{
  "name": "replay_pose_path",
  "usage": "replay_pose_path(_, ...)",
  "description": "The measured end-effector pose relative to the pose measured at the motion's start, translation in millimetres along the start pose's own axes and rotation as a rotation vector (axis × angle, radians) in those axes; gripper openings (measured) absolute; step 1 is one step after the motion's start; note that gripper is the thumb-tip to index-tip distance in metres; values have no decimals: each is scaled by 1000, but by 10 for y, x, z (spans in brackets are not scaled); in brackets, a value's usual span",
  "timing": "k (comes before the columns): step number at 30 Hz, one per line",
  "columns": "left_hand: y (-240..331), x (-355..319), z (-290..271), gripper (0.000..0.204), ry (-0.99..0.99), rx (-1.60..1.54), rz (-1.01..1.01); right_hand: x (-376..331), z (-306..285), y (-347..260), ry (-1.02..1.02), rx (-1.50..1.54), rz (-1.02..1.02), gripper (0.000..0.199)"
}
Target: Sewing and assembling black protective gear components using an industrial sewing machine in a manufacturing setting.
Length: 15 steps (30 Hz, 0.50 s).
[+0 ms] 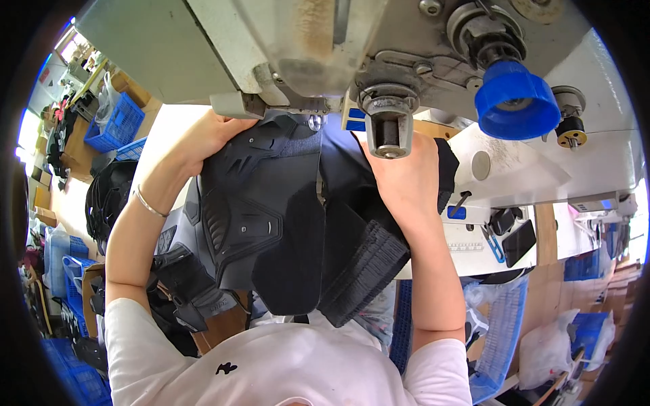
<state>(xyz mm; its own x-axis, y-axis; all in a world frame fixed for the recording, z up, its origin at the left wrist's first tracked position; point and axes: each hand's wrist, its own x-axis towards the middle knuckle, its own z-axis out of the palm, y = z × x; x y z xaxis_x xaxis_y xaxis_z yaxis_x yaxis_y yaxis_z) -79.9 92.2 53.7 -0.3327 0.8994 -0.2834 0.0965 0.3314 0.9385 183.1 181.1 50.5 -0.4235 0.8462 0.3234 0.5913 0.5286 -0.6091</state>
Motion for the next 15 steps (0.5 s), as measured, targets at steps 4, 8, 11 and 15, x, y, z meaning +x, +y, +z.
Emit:
replay_pose_path(4,3,27,17,40,5,15,-18,16,31,48,-8,39,-9,28)
replay_pose_path(8,-54,98,-9,40,-27,49,1,26,22,59,12,21,-16,30)
replay_pose_path(11,-29,103,14,39,-11,70,6,37,-11,56,17,62,10,32)
replay_pose_path(15,-52,122,-12,39,-27,47,3,44,-1,-40,-29,16,84,37)
